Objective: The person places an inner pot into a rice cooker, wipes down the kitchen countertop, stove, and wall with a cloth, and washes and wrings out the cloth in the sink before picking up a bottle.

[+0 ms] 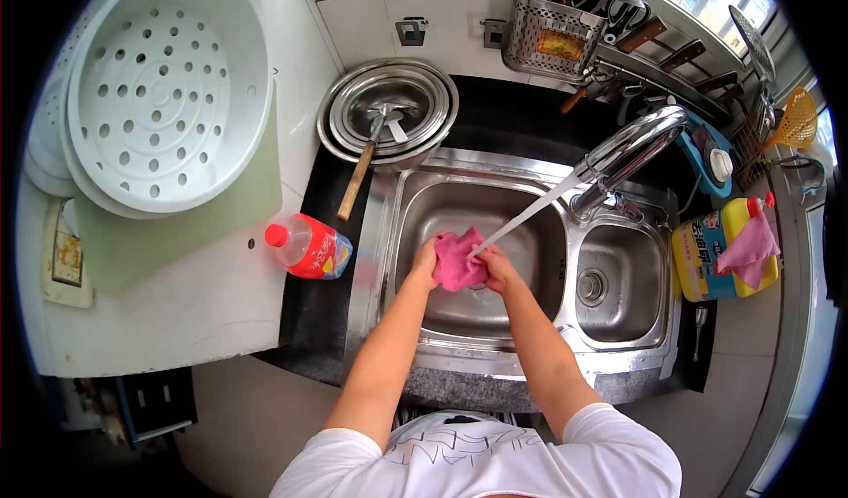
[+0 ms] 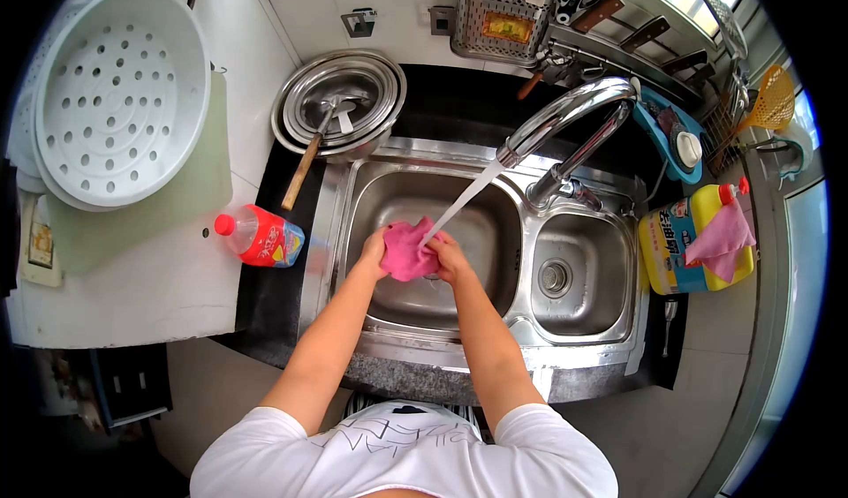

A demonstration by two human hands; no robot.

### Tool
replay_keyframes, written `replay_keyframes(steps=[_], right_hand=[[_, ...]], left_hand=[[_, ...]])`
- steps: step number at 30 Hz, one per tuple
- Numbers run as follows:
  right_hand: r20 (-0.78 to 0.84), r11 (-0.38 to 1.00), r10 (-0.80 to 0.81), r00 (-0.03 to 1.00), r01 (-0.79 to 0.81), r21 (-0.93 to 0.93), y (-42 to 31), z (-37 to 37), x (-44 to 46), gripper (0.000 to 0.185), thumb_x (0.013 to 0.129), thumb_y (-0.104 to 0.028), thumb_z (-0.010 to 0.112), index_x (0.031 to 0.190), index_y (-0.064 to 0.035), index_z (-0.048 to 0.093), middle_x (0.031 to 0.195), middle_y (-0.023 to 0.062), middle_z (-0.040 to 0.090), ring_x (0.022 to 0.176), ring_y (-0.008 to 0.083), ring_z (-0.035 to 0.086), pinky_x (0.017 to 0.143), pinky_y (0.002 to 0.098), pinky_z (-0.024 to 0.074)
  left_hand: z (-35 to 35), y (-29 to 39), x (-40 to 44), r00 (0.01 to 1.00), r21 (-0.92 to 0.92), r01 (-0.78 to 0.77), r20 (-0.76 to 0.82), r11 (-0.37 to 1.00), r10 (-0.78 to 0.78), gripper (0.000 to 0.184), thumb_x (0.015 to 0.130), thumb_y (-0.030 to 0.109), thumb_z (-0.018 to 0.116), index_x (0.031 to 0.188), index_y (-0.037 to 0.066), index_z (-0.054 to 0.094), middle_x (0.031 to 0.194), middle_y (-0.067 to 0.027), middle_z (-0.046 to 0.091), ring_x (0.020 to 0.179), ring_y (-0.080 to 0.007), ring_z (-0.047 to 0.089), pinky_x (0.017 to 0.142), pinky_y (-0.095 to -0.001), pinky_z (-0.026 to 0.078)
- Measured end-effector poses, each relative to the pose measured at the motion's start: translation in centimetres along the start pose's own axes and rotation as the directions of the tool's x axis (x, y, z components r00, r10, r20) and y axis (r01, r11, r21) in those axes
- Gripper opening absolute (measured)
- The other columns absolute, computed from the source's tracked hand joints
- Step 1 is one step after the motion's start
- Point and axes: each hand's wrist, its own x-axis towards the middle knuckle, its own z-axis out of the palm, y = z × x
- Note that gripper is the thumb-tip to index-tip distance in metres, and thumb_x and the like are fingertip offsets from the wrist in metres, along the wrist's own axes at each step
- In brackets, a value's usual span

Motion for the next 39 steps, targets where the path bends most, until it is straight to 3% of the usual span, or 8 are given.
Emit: replay_keyframes(steps=[4, 7, 11, 20, 23, 26, 31, 39], right_hand=[[-0.012, 0.738, -0.353, 0.935, 0.27, -0.619, -1.6, 2.8, -1.2, 0.021, 0.081, -0.017, 0.061, 0.097, -0.0032, 0.062, 0.086, 0.0051, 0.065, 0.076, 0.017, 0.062, 0.066, 0.0271, 0.0479], [0.253, 0.188, -0.654, 0.713, 0.477, -0.858, 1.2, 6.9, -2.7, 0.023, 0.074, -0.026, 0.065, 0.092, -0.0109, 0.064, 0.085, 0.0106, 0.062, 0.079, 0.0268, 0.059, 0.071, 0.0344, 0.0468], [0.292, -0.056, -0.686, 0.667, 0.351, -0.935, 1.6, 10.3, -4.6, 0.018, 0.073, -0.029, 0.061, 0.073, -0.0107, 0.062, 0.073, 0.0093, 0.061, 0.072, 0.0288, 0.059, 0.064, 0.0393, 0.0447], [-0.402, 0.393, -0.551, 0.731, -0.197, -0.898, -1.4, 3.9, 0.8, 0.031, 0.076, -0.038, 0.052, 0.082, -0.0101, 0.063, 0.079, 0.0174, 0.062, 0.076, 0.0353, 0.06, 0.068, 0.0423, 0.0468], [-0.222, 0.372, -0.624, 0.749, 0.034, -0.928, -0.8, 6.4, -1.1, 0.035, 0.077, -0.041, 0.051, 0.09, -0.01, 0.061, 0.088, 0.0192, 0.061, 0.084, 0.0367, 0.058, 0.072, 0.0429, 0.0459], [0.121, 0.079, -0.703, 0.701, 0.245, -0.966, 1.7, 10.0, -3.6, 0.028, 0.073, -0.034, 0.056, 0.086, -0.0097, 0.057, 0.087, 0.0149, 0.059, 0.083, 0.0336, 0.057, 0.069, 0.0418, 0.0463], [-0.076, 0.109, -0.675, 0.734, -0.002, -0.994, 0.4, 6.9, -0.1, 0.03, 0.077, -0.038, 0.048, 0.081, -0.0116, 0.062, 0.075, 0.0158, 0.063, 0.073, 0.0372, 0.06, 0.065, 0.0451, 0.0465], [-0.222, 0.349, -0.455, 0.862, -0.057, -0.935, -0.3, -2.6, 2.0, 0.041, 0.079, -0.041, 0.045, 0.093, -0.007, 0.064, 0.084, 0.0184, 0.063, 0.086, 0.0367, 0.059, 0.078, 0.0408, 0.0454]], left_hand=[[3.3, 1.9, -4.1, 0.938, 0.001, 0.346, -0.023, 0.938, -0.346, 0.048, 0.09, 0.05, 0.031, 0.109, 0.01, 0.05, 0.108, -0.0106, 0.057, 0.1, -0.0278, 0.055, 0.086, -0.0429, 0.044], [-6.3, -5.7, 9.1, 0.585, -0.228, 0.417, 0.808, 0.88, -0.068, 0.052, 0.087, 0.057, 0.033, 0.106, 0.012, 0.05, 0.104, -0.009, 0.058, 0.094, -0.0286, 0.057, 0.084, -0.0413, 0.044], [-2.1, -4.7, 4.5, 0.899, -0.084, 0.229, 0.401, 0.97, -0.177, 0.041, 0.089, 0.049, 0.038, 0.099, 0.013, 0.054, 0.098, -0.0063, 0.06, 0.088, -0.023, 0.058, 0.081, -0.0387, 0.046], [0.4, -5.2, 4.4, 0.997, -0.186, 0.071, -0.029, 0.98, -0.078, 0.018, 0.086, 0.027, 0.053, 0.094, 0.011, 0.054, 0.092, -0.0045, 0.06, 0.085, -0.0204, 0.058, 0.072, -0.0362, 0.05], [1.1, -3.2, 2.1, 0.987, -0.063, 0.079, -0.136, 0.995, -0.087, 0.019, 0.087, 0.026, 0.051, 0.096, 0.011, 0.053, 0.094, -0.0042, 0.059, 0.086, -0.0196, 0.058, 0.075, -0.0331, 0.049], [-4.4, -6.9, 6.0, 0.849, -0.473, 0.306, 0.528, 0.826, -0.012, 0.015, 0.082, 0.021, 0.05, 0.093, 0.012, 0.053, 0.09, -0.0036, 0.058, 0.088, -0.0193, 0.055, 0.077, -0.0347, 0.046], [0.6, -4.4, 1.9, 0.933, -0.323, 0.342, 0.227, 0.882, -0.278, 0.026, 0.083, 0.037, 0.054, 0.095, 0.014, 0.053, 0.098, -0.0037, 0.058, 0.089, -0.0172, 0.055, 0.078, -0.0315, 0.045], [4.3, 1.2, -2.1, 0.981, 0.251, -0.048, -0.169, 0.967, 0.092, 0.035, 0.086, 0.036, 0.055, 0.101, 0.005, 0.049, 0.095, -0.0079, 0.055, 0.084, -0.0186, 0.057, 0.07, -0.0332, 0.05]])
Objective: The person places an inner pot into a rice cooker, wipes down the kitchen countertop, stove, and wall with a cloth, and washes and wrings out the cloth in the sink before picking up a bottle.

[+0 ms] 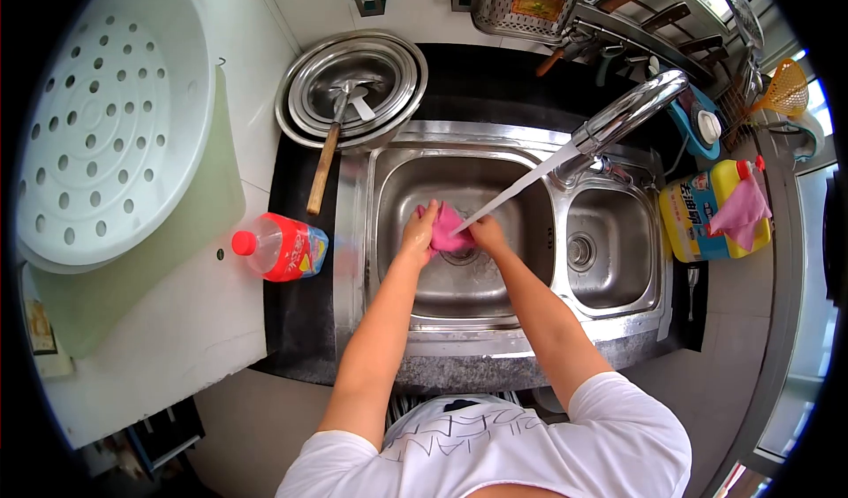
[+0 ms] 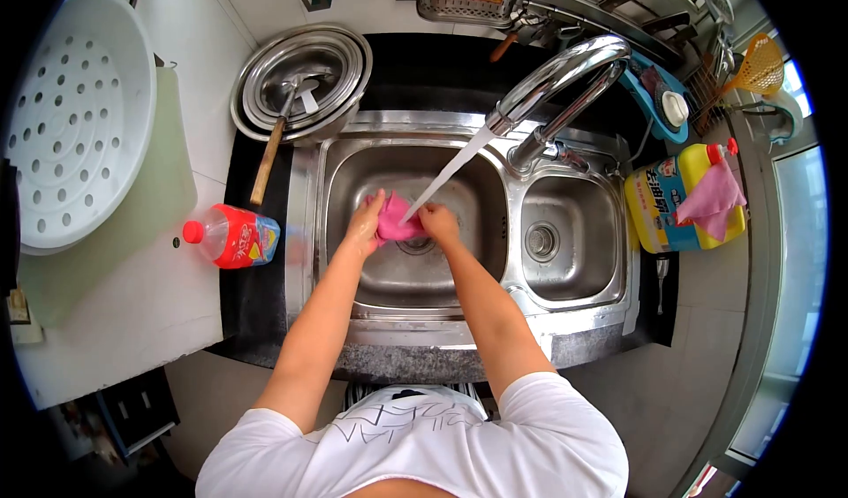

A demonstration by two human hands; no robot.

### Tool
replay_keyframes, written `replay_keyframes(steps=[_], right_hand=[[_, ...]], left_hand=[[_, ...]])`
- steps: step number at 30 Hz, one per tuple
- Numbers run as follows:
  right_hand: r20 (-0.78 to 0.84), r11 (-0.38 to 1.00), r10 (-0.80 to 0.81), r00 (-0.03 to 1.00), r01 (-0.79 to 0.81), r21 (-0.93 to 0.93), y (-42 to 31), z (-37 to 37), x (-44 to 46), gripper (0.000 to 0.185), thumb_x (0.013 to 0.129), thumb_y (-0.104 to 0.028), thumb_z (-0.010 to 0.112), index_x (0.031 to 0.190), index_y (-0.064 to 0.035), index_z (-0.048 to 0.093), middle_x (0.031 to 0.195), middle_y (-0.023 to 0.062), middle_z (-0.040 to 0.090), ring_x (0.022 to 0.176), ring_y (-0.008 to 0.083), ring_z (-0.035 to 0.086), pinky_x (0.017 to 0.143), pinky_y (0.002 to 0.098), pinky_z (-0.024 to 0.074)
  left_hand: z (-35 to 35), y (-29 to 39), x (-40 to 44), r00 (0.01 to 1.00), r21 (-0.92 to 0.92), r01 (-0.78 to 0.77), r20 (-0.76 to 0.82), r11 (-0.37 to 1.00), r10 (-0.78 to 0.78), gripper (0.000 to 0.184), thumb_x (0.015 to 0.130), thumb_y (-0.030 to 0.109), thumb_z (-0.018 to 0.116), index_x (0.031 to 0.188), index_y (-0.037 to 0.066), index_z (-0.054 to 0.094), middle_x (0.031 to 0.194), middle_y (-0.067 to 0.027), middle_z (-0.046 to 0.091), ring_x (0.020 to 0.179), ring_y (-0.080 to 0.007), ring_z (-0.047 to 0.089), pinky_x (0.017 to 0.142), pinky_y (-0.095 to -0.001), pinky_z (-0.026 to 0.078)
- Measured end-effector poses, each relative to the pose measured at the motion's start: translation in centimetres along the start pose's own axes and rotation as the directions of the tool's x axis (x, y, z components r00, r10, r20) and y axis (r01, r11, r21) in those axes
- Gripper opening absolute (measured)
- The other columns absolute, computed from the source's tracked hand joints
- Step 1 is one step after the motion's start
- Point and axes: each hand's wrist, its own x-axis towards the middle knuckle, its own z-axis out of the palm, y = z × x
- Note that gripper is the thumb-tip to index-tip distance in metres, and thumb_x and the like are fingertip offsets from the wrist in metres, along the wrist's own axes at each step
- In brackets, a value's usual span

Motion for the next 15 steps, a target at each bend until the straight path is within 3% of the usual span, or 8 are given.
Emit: replay_keyframes(steps=[2, 4, 5, 6, 7, 11, 14, 15], right_hand=[[-0.055, 0.981, -0.087, 0.995, 0.076, -0.176, -0.9, -0.8, -1.8, 0.041, 0.08, -0.04, 0.045, 0.095, -0.0062, 0.064, 0.086, 0.0191, 0.063, 0.088, 0.0358, 0.059, 0.079, 0.0393, 0.0454], [0.024, 0.973, 0.071, 0.997, -0.074, 0.217, -2.6, -0.6, -3.4, 0.04, 0.083, -0.038, 0.045, 0.095, -0.0032, 0.063, 0.092, 0.0173, 0.062, 0.091, 0.0313, 0.059, 0.08, 0.0373, 0.0456], [0.025, 0.974, 0.071, 0.997, -0.074, 0.215, -3.8, -0.8, -4.2, 0.04, 0.083, -0.038, 0.045, 0.095, -0.0032, 0.063, 0.092, 0.0173, 0.062, 0.091, 0.0313, 0.059, 0.08, 0.0373, 0.0456], [0.349, 0.697, 0.193, 0.917, -0.379, 0.609, -5.0, -1.2, -5.0, 0.039, 0.084, -0.037, 0.046, 0.096, -0.0026, 0.061, 0.093, 0.0153, 0.062, 0.09, 0.0288, 0.059, 0.079, 0.0371, 0.0464], [0.653, 0.213, 0.117, 0.748, -0.661, 0.719, -5.6, -1.4, -5.4, 0.038, 0.085, -0.036, 0.046, 0.097, -0.002, 0.059, 0.094, 0.0134, 0.062, 0.088, 0.0264, 0.06, 0.077, 0.0369, 0.0473], [0.601, 0.223, 0.147, 0.786, -0.618, 0.754, -2.0, 0.9, -3.1, 0.021, 0.087, -0.02, 0.046, 0.095, -0.0025, 0.053, 0.091, 0.0122, 0.059, 0.081, 0.025, 0.058, 0.072, 0.0361, 0.0491], [0.425, 0.288, 0.331, 0.842, -0.519, 0.805, -3.1, 0.0, -3.2, 0.016, 0.088, -0.013, 0.043, 0.095, -0.0023, 0.053, 0.09, 0.0126, 0.059, 0.082, 0.026, 0.059, 0.071, 0.0409, 0.0502], [0.402, 0.256, 0.328, 0.855, -0.49, 0.833, -3.5, -0.3, -3.2, 0.017, 0.088, -0.013, 0.043, 0.095, -0.0011, 0.052, 0.087, 0.0116, 0.059, 0.081, 0.0261, 0.059, 0.068, 0.0441, 0.0512]], left_hand=[[-1.1, -1.0, 2.1, 0.992, -0.019, -0.098, 0.075, 0.995, 0.099, 0.03, 0.083, 0.028, 0.059, 0.099, 0.004, 0.049, 0.09, -0.0078, 0.056, 0.083, -0.019, 0.057, 0.07, -0.0334, 0.048], [-1.1, -1.3, 2.3, 0.936, 0.532, -0.318, 0.046, 0.785, 0.348, 0.026, 0.081, 0.017, 0.06, 0.1, 0.003, 0.049, 0.1, -0.0067, 0.057, 0.087, -0.0186, 0.057, 0.072, -0.033, 0.046], [-0.4, -1.1, 1.5, 0.908, 0.709, -0.355, 0.105, 0.609, 0.406, 0.024, 0.078, 0.014, 0.059, 0.097, 0.003, 0.05, 0.097, -0.0096, 0.059, 0.085, -0.0212, 0.058, 0.072, -0.0319, 0.044], [0.2, -1.3, 0.3, 0.91, 0.789, -0.341, 0.141, 0.511, 0.389, 0.021, 0.076, 0.011, 0.059, 0.094, 0.004, 0.052, 0.094, -0.0132, 0.059, 0.083, -0.0268, 0.057, 0.073, -0.034, 0.044], [0.4, -2.6, 0.3, 0.887, 0.818, -0.409, 0.254, 0.404, 0.386, 0.021, 0.075, 0.01, 0.058, 0.094, 0.004, 0.054, 0.093, -0.014, 0.06, 0.083, -0.0296, 0.057, 0.073, -0.0357, 0.044], [-0.6, -5.9, -3.5, 0.719, 0.798, -0.6, 0.509, 0.055, 0.474, 0.025, 0.072, 0.006, 0.056, 0.097, 0.005, 0.059, 0.091, -0.0141, 0.06, 0.08, -0.0343, 0.056, 0.074, -0.0396, 0.044], [-2.3, -6.8, -4.9, 0.771, 0.77, -0.591, 0.454, 0.239, 0.446, 0.035, 0.072, 0.003, 0.054, 0.106, 0.007, 0.058, 0.095, -0.0149, 0.06, 0.084, -0.0329, 0.056, 0.077, -0.0359, 0.044], [-3.1, -7.0, -4.7, 0.847, 0.797, -0.519, 0.432, 0.308, 0.31, 0.037, 0.074, 0.0, 0.052, 0.11, 0.005, 0.056, 0.098, -0.0139, 0.061, 0.09, -0.0263, 0.057, 0.08, -0.0316, 0.043]])
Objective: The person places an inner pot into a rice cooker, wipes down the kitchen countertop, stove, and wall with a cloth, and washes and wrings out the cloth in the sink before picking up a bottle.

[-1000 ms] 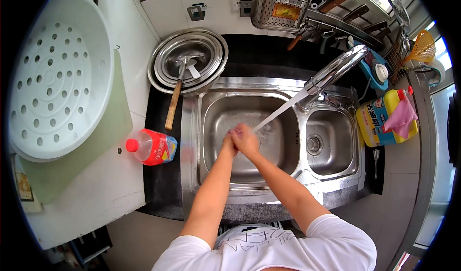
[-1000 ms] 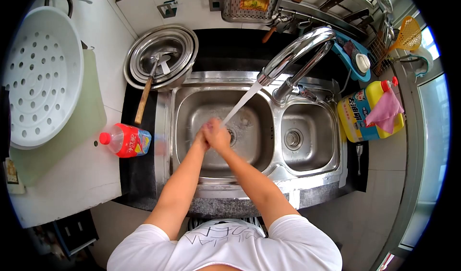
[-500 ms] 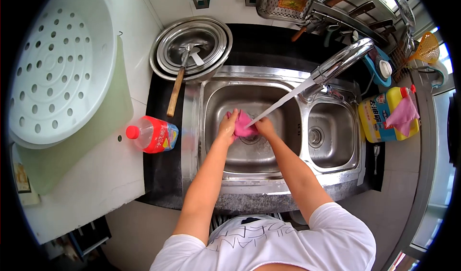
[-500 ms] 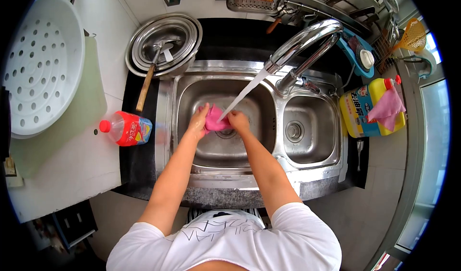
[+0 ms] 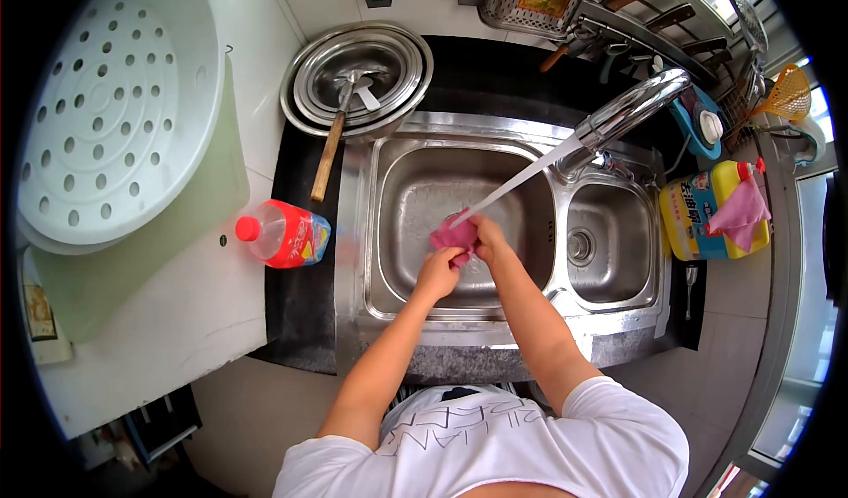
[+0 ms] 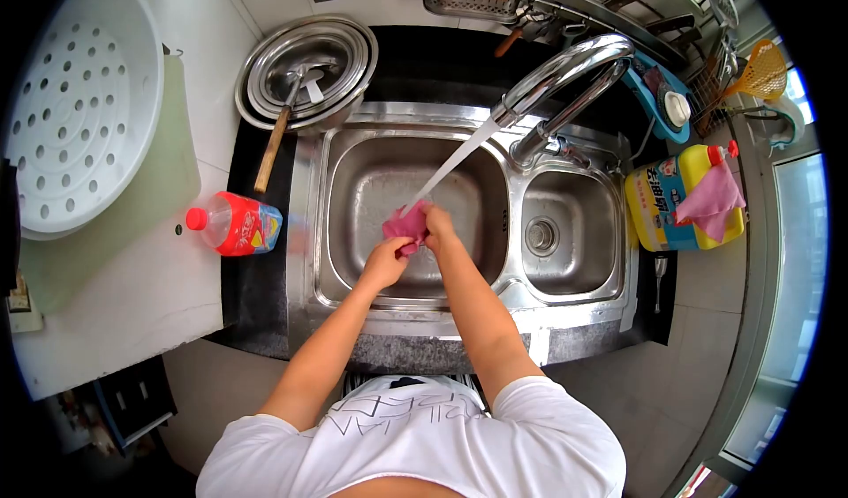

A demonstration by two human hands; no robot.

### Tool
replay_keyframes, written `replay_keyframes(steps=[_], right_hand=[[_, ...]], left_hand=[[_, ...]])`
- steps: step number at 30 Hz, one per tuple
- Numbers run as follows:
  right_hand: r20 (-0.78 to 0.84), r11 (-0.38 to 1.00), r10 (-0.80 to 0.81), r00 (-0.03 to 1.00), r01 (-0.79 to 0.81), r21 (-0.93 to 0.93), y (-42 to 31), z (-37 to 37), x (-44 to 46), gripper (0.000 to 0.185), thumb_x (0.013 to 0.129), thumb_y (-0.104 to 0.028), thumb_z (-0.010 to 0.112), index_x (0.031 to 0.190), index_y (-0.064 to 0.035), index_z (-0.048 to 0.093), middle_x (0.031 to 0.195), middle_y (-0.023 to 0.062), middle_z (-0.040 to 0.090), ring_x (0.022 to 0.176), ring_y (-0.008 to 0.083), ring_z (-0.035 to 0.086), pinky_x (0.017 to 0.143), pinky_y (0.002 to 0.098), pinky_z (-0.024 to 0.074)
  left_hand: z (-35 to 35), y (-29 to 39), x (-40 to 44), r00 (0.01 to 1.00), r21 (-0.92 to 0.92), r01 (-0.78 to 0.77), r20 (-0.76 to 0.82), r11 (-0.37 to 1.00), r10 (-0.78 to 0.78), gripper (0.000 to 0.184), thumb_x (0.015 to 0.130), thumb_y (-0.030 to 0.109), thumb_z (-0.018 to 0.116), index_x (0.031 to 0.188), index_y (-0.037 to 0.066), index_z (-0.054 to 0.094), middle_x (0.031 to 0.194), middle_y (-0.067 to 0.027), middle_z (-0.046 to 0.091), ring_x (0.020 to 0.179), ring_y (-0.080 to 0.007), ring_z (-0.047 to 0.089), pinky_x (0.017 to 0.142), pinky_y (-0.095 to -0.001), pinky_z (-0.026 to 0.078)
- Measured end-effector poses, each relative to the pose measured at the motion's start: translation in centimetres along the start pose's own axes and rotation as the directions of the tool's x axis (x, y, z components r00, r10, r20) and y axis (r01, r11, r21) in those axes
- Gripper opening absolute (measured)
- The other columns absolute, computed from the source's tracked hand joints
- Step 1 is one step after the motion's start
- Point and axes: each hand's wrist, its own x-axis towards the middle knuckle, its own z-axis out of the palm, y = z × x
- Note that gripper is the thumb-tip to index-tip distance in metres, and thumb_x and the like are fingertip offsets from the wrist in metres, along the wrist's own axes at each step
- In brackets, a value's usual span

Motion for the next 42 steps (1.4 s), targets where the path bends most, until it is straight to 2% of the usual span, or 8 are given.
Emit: replay_keyframes(steps=[3, 8, 10, 20, 28, 33, 39, 42], right_hand=[[0.109, 0.992, -0.125, 0.986, 0.126, -0.002, -0.4, 0.7, -0.8, 0.019, 0.088, -0.014, 0.045, 0.1, -0.0004, 0.052, 0.089, 0.0126, 0.059, 0.08, 0.027, 0.06, 0.066, 0.0472, 0.0514], [0.162, 0.92, -0.22, 0.962, 0.26, -0.293, -0.6, 3.1, -3.8, 0.019, 0.086, -0.007, 0.046, 0.1, 0.0019, 0.053, 0.091, 0.0137, 0.06, 0.079, 0.0235, 0.06, 0.069, 0.0366, 0.0514], [0.17, 0.852, -0.289, 0.942, 0.334, -0.403, 0.7, 1.7, -1.6, 0.022, 0.084, -0.006, 0.047, 0.103, 0.0038, 0.052, 0.093, 0.0123, 0.059, 0.081, 0.0212, 0.06, 0.071, 0.0317, 0.0507], [0.07, 0.954, -0.273, 0.959, 0.279, -0.111, -3.5, -1.2, -3.0, 0.01, 0.08, -0.007, 0.048, 0.088, -0.0027, 0.053, 0.077, 0.0062, 0.057, 0.068, 0.0154, 0.056, 0.06, 0.0268, 0.0464], [0.2, 0.853, -0.341, 0.918, 0.392, -0.345, -0.4, -3.6, -0.3, 0.034, 0.072, -0.003, 0.057, 0.105, -0.0027, 0.051, 0.082, 0.0065, 0.058, 0.071, 0.0155, 0.056, 0.064, 0.0282, 0.0462], [0.522, 0.315, -0.031, 0.852, 0.504, -0.804, -0.6, -1.9, -0.2, 0.045, 0.067, -0.008, 0.063, 0.111, -0.003, 0.05, 0.094, 0.0077, 0.058, 0.083, 0.0164, 0.055, 0.073, 0.0268, 0.0435], [0.468, 0.992, 0.103, 0.878, -0.126, 0.019, -1.0, -1.0, -1.6, 0.038, 0.071, -0.009, 0.055, 0.109, -0.0044, 0.053, 0.096, 0.0048, 0.06, 0.091, 0.0172, 0.057, 0.083, 0.0321, 0.0428], [0.388, 0.995, -0.032, 0.921, -0.008, 0.099, 1.5, -0.9, 1.4, 0.031, 0.075, -0.016, 0.056, 0.104, -0.008, 0.055, 0.097, 0.0062, 0.061, 0.085, 0.0218, 0.06, 0.072, 0.0371, 0.0483]], left_hand=[[0.0, -3.9, 1.2, 0.925, -0.439, 0.332, 0.325, 0.835, -0.197, 0.036, 0.075, 0.002, 0.054, 0.11, 0.001, 0.055, 0.1, -0.0112, 0.061, 0.093, -0.0182, 0.056, 0.08, -0.0291, 0.043], [-1.7, -3.3, 5.2, 0.854, -0.478, 0.37, -0.164, 0.797, -0.495, 0.032, 0.083, 0.02, 0.057, 0.108, 0.001, 0.053, 0.098, -0.0073, 0.059, 0.093, -0.0187, 0.055, 0.081, -0.0271, 0.041], [-2.2, -2.2, 5.9, 0.752, -0.616, 0.595, 0.202, 0.515, -0.628, 0.033, 0.086, 0.029, 0.054, 0.107, 0.003, 0.053, 0.097, -0.0067, 0.059, 0.091, -0.02, 0.056, 0.08, -0.0292, 0.044], [-2.4, -4.9, 5.7, 0.805, -0.833, 0.46, 0.244, 0.309, -0.541, 0.019, 0.085, 0.014, 0.056, 0.102, 0.008, 0.055, 0.089, -0.0022, 0.058, 0.075, -0.0123, 0.057, 0.067, -0.0247, 0.05], [-5.6, -2.4, 6.1, 0.908, -0.602, 0.25, -0.126, 0.758, -0.4, 0.017, 0.083, 0.009, 0.057, 0.1, 0.009, 0.057, 0.079, -0.0015, 0.058, 0.07, -0.0095, 0.055, 0.058, -0.0224, 0.044], [-7.4, 1.4, 5.8, 0.964, -0.613, 0.224, 0.024, 0.757, -0.266, 0.019, 0.085, 0.012, 0.055, 0.104, 0.007, 0.053, 0.082, -0.0026, 0.059, 0.068, -0.0101, 0.056, 0.061, -0.0211, 0.045], [-7.8, 1.4, 5.8, 0.866, -0.888, 0.356, 0.196, 0.292, -0.46, 0.022, 0.089, 0.02, 0.05, 0.11, 0.014, 0.046, 0.101, -0.0011, 0.054, 0.09, -0.0161, 0.053, 0.08, -0.0405, 0.041], [-4.8, -1.5, 6.2, 0.754, -0.928, 0.361, 0.233, 0.092, -0.614, 0.021, 0.089, 0.02, 0.047, 0.11, 0.023, 0.047, 0.106, -0.0009, 0.051, 0.099, -0.0184, 0.049, 0.086, -0.0526, 0.033]])
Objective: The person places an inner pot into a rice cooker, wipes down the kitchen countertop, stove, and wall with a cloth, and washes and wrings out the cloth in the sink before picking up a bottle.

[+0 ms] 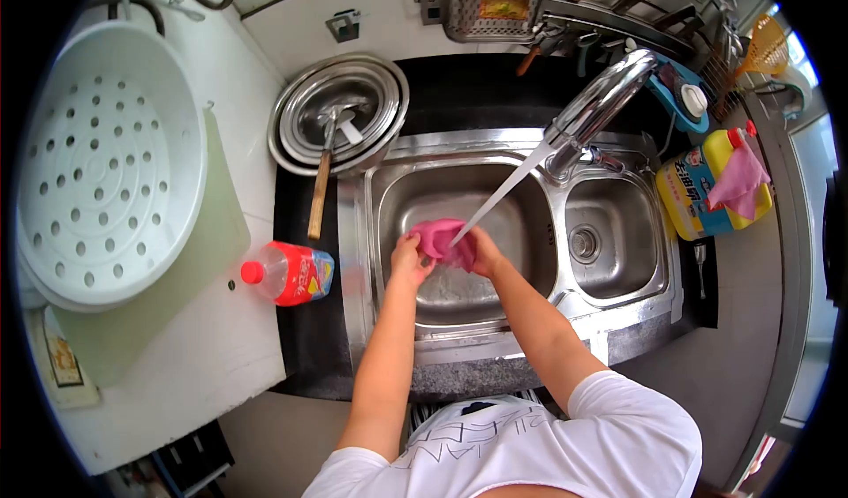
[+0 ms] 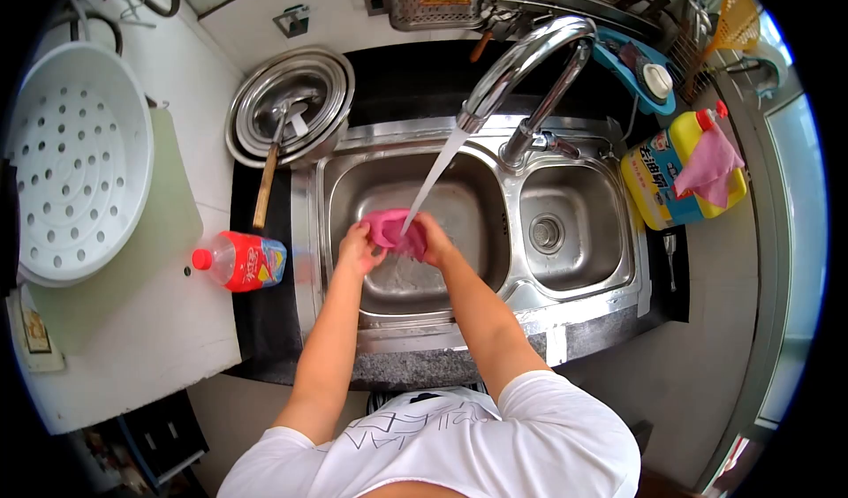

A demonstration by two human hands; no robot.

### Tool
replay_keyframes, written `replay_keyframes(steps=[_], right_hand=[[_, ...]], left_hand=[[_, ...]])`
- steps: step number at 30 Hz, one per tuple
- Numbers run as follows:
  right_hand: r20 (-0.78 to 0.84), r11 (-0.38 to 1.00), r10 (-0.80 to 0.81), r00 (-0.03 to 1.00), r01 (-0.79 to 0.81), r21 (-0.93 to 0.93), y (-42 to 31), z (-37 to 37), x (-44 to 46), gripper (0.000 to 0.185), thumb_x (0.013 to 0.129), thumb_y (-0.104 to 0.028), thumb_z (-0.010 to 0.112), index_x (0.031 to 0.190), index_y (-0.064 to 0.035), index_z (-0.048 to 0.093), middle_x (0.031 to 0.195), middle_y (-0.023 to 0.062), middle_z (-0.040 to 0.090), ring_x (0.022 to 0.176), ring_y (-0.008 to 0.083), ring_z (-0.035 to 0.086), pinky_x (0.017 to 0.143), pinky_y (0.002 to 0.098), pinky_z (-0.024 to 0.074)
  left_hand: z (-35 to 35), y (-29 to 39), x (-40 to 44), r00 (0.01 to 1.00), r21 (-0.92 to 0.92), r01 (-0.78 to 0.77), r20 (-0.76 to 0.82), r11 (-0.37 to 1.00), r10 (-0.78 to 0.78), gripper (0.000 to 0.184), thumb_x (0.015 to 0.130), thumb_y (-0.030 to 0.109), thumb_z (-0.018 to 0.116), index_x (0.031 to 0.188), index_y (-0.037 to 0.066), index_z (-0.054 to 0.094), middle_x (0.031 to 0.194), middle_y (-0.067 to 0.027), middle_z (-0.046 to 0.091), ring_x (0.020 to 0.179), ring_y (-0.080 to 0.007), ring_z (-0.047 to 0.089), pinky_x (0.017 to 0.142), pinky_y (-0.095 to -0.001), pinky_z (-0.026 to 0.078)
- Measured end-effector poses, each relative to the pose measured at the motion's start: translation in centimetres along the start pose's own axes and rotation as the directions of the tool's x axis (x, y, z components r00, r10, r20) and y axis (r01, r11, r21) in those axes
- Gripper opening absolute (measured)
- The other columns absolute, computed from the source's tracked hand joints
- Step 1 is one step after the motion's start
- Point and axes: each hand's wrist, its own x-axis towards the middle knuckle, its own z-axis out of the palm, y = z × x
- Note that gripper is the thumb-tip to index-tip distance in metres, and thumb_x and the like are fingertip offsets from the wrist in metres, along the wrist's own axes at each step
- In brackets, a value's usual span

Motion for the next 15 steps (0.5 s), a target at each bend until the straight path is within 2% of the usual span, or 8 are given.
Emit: replay_keyframes(steps=[2, 3, 5, 7, 9, 11, 12, 15], right_hand=[[-0.095, 0.804, -0.234, 0.968, 0.138, -0.579, 0.3, 1.2, 0.0, 0.028, 0.075, -0.025, 0.059, 0.099, -0.0105, 0.057, 0.096, 0.0081, 0.061, 0.08, 0.0246, 0.061, 0.063, 0.0394, 0.0494], [-0.024, 0.456, -0.339, 0.941, 0.142, -0.879, 0.5, 1.9, -0.4, 0.028, 0.075, -0.029, 0.061, 0.097, -0.0115, 0.057, 0.095, 0.0091, 0.061, 0.078, 0.0267, 0.062, 0.06, 0.0407, 0.0494], [0.265, -0.116, -0.539, 0.8, 0.241, -0.964, 2.5, 3.3, -0.8, 0.027, 0.072, -0.027, 0.062, 0.093, -0.0114, 0.059, 0.088, 0.0097, 0.062, 0.077, 0.0293, 0.061, 0.062, 0.0414, 0.0484], [0.363, -0.205, -0.618, 0.698, 0.303, -0.931, 2.1, 7.1, -4.1, 0.024, 0.07, -0.026, 0.062, 0.09, -0.014, 0.06, 0.082, 0.0086, 0.062, 0.076, 0.0305, 0.06, 0.064, 0.0425, 0.0473], [0.431, -0.304, -0.588, 0.684, 0.306, -0.902, 2.8, 8.9, -5.2, 0.021, 0.069, -0.026, 0.061, 0.087, -0.0151, 0.061, 0.082, 0.0065, 0.063, 0.075, 0.0272, 0.061, 0.065, 0.0416, 0.0468], [0.431, -0.327, -0.57, 0.699, 0.289, -0.9, 2.7, 8.8, -4.9, 0.018, 0.068, -0.027, 0.061, 0.082, -0.0158, 0.062, 0.079, 0.0058, 0.063, 0.073, 0.0259, 0.061, 0.062, 0.0407, 0.0474], [0.388, -0.289, -0.625, 0.677, 0.261, -0.921, 2.1, 8.4, -4.4, 0.016, 0.069, -0.028, 0.06, 0.08, -0.0156, 0.063, 0.077, 0.006, 0.063, 0.072, 0.0265, 0.061, 0.06, 0.0407, 0.0476], [0.259, -0.206, -0.714, 0.65, 0.158, -0.966, 1.1, 4.9, -1.3, 0.014, 0.073, -0.028, 0.057, 0.073, -0.0156, 0.063, 0.07, 0.0079, 0.062, 0.068, 0.0283, 0.061, 0.055, 0.0417, 0.0475]], left_hand=[[0.6, -0.5, 0.2, 0.973, 0.143, 0.196, 0.097, 0.97, -0.211, 0.028, 0.087, 0.035, 0.046, 0.112, 0.02, 0.047, 0.111, -0.0043, 0.049, 0.107, -0.0231, 0.045, 0.086, -0.0684, 0.024], [1.8, -0.7, -0.6, 0.942, 0.059, 0.331, 0.03, 0.942, -0.333, 0.039, 0.085, 0.043, 0.045, 0.113, 0.016, 0.046, 0.115, -0.0059, 0.047, 0.113, -0.0268, 0.042, 0.09, -0.0667, 0.023], [0.1, -2.7, 3.2, 0.905, -0.012, 0.329, 0.291, 0.944, -0.312, 0.041, 0.086, 0.048, 0.041, 0.103, 0.013, 0.053, 0.112, -0.0111, 0.053, 0.106, -0.0301, 0.048, 0.092, -0.0554, 0.032], [-2.5, -5.5, 7.6, 0.647, -0.017, 0.238, 0.748, 0.971, -0.146, 0.045, 0.082, 0.053, 0.045, 0.105, 0.015, 0.051, 0.106, -0.0102, 0.052, 0.105, -0.0333, 0.046, 0.093, -0.0511, 0.033], [-3.9, -6.2, 11.2, 0.766, -0.074, 0.376, 0.585, 0.924, -0.265, 0.039, 0.083, 0.052, 0.045, 0.097, 0.017, 0.054, 0.098, -0.0112, 0.056, 0.099, -0.0327, 0.051, 0.09, -0.051, 0.035], [-2.2, -5.5, 10.2, 0.316, -0.067, 0.713, 0.919, 0.698, -0.234, 0.04, 0.087, 0.047, 0.038, 0.094, 0.011, 0.055, 0.104, -0.0135, 0.057, 0.096, -0.0277, 0.054, 0.086, -0.0432, 0.042], [-1.4, -5.2, 9.6, 0.31, -0.058, 0.713, 0.92, 0.698, -0.24, 0.04, 0.087, 0.047, 0.038, 0.094, 0.011, 0.055, 0.104, -0.0135, 0.057, 0.096, -0.0277, 0.054, 0.086, -0.0432, 0.042], [1.8, -4.7, 5.4, 0.725, -0.09, 0.416, 0.633, 0.905, -0.271, 0.039, 0.089, 0.042, 0.038, 0.102, 0.009, 0.054, 0.107, -0.0121, 0.056, 0.099, -0.0265, 0.054, 0.086, -0.043, 0.043]])
